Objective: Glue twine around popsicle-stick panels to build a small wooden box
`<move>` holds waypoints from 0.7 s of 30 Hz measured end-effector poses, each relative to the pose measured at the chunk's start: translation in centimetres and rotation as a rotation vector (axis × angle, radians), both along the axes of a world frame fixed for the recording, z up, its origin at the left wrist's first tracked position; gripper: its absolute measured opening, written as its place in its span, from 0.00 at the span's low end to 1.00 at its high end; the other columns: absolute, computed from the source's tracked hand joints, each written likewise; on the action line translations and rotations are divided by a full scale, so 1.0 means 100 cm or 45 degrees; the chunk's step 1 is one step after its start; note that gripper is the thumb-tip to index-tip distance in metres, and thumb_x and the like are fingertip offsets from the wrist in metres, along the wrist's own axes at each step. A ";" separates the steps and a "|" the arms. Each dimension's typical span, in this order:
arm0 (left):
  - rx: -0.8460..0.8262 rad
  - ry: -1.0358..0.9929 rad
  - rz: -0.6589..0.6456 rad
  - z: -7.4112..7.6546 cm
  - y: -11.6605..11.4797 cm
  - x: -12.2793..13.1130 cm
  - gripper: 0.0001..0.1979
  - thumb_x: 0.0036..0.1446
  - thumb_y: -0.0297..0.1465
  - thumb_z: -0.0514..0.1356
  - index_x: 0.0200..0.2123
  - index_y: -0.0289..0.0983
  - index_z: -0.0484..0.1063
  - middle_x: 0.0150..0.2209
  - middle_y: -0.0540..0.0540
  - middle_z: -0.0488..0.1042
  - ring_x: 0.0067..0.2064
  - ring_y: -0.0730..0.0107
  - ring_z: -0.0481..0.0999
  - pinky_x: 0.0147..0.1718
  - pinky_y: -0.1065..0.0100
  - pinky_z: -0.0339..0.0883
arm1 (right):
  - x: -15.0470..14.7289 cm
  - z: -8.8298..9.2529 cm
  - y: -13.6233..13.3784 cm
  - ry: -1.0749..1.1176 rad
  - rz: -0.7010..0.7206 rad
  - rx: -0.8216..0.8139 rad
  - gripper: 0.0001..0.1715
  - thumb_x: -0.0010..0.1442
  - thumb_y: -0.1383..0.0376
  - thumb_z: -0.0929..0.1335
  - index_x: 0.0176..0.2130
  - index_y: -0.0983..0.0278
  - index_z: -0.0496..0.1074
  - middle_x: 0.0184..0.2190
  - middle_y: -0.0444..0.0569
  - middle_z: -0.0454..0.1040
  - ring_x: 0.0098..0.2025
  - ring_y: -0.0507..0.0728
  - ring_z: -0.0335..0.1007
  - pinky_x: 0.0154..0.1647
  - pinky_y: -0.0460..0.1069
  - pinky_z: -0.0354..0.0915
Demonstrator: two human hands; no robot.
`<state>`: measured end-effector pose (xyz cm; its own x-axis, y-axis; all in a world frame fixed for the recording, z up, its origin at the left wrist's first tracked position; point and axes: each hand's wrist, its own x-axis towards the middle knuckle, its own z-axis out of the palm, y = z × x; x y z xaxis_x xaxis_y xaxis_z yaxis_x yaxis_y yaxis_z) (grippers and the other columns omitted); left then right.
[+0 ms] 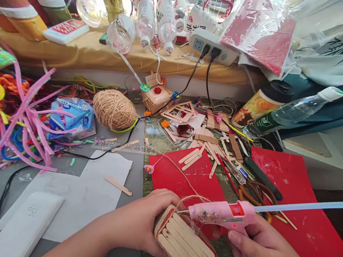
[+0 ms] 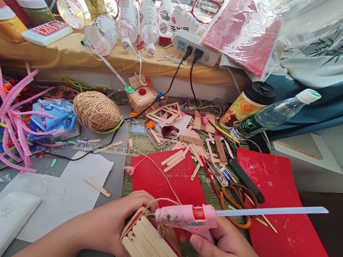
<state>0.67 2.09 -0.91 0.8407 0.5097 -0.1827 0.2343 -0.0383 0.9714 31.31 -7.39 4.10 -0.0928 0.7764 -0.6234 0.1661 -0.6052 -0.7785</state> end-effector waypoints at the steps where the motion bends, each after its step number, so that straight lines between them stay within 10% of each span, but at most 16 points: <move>1: 0.003 0.005 -0.001 0.000 0.000 0.000 0.41 0.37 0.44 0.83 0.55 0.45 0.73 0.55 0.46 0.77 0.55 0.53 0.77 0.56 0.62 0.71 | -0.001 0.000 -0.001 0.006 -0.021 -0.005 0.35 0.59 0.36 0.76 0.47 0.62 0.82 0.33 0.52 0.82 0.28 0.56 0.71 0.31 0.52 0.71; 21: 0.017 -0.019 0.002 0.000 0.001 0.001 0.41 0.39 0.44 0.82 0.55 0.46 0.73 0.55 0.45 0.77 0.56 0.52 0.77 0.57 0.59 0.71 | 0.001 0.019 0.015 -0.194 0.156 0.044 0.30 0.61 0.37 0.74 0.38 0.60 0.83 0.27 0.49 0.76 0.27 0.56 0.67 0.27 0.49 0.69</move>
<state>0.82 2.16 -0.88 0.8427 0.5130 -0.1634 0.2198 -0.0507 0.9742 31.45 -5.93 6.01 -0.0942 0.7864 -0.6105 0.3542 -0.5466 -0.7588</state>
